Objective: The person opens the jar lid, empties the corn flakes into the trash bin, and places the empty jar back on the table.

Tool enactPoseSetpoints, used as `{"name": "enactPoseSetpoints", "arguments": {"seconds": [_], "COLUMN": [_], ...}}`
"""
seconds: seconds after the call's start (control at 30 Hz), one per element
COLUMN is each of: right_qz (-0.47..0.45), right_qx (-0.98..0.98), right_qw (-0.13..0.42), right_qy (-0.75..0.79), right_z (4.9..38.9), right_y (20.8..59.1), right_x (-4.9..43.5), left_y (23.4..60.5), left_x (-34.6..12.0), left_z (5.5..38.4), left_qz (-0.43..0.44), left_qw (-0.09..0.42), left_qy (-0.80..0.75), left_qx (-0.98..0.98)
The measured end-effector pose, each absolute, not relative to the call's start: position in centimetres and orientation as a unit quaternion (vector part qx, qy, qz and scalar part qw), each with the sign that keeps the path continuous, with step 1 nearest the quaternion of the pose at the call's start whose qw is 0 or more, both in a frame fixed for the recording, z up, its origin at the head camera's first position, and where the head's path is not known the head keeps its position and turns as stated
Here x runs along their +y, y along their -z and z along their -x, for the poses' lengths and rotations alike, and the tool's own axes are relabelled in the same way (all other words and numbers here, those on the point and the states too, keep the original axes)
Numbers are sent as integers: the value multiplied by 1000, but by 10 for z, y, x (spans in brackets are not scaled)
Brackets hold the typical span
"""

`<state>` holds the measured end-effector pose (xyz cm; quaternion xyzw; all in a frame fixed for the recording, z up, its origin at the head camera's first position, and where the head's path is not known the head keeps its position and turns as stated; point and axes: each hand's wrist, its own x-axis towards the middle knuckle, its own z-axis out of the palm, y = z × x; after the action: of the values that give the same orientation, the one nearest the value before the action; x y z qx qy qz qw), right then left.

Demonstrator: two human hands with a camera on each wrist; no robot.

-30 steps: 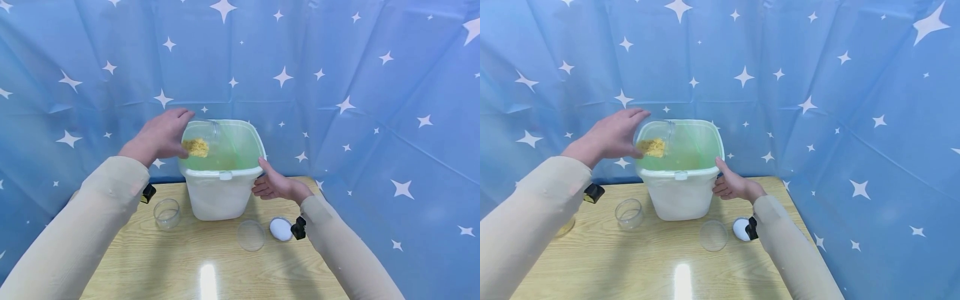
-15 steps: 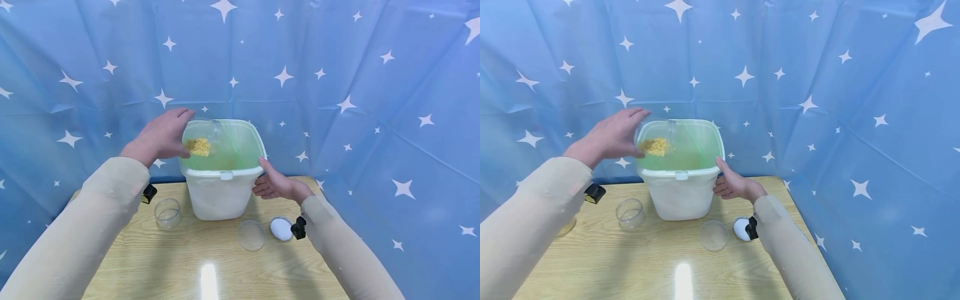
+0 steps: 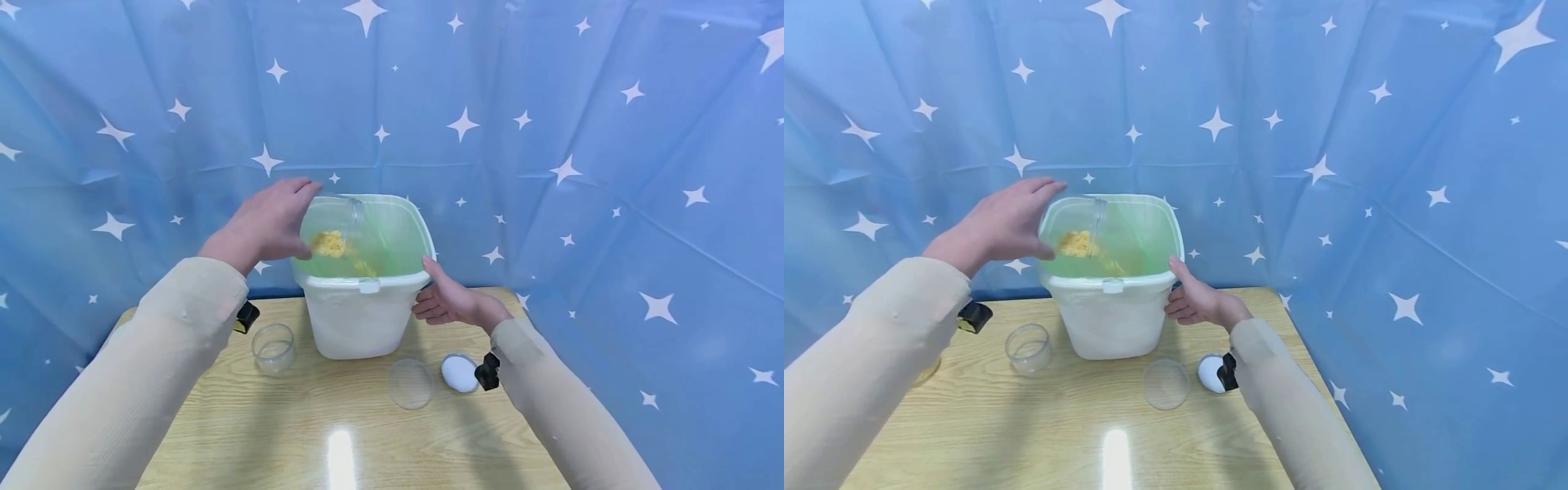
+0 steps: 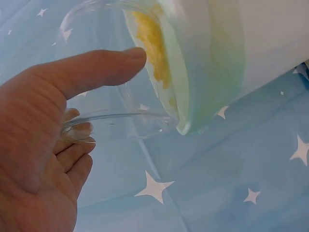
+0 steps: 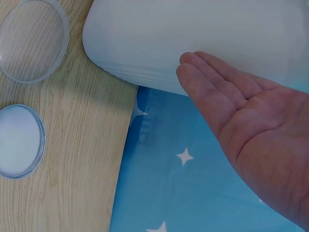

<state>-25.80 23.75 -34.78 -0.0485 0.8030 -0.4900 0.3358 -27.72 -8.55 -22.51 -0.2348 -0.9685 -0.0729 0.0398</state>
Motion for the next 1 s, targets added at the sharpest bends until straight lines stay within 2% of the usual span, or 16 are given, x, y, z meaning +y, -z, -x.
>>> {"name": "enactPoseSetpoints", "arguments": {"seconds": [1.0], "right_qz": [49], "right_qx": [808], "right_qw": [333], "right_qy": [483], "right_z": [257], "right_y": [346], "right_x": [237], "left_y": [230], "left_x": [-88], "left_z": [277], "left_qz": [248], "left_qw": [57], "left_qy": [69], "left_qx": [-965]}}
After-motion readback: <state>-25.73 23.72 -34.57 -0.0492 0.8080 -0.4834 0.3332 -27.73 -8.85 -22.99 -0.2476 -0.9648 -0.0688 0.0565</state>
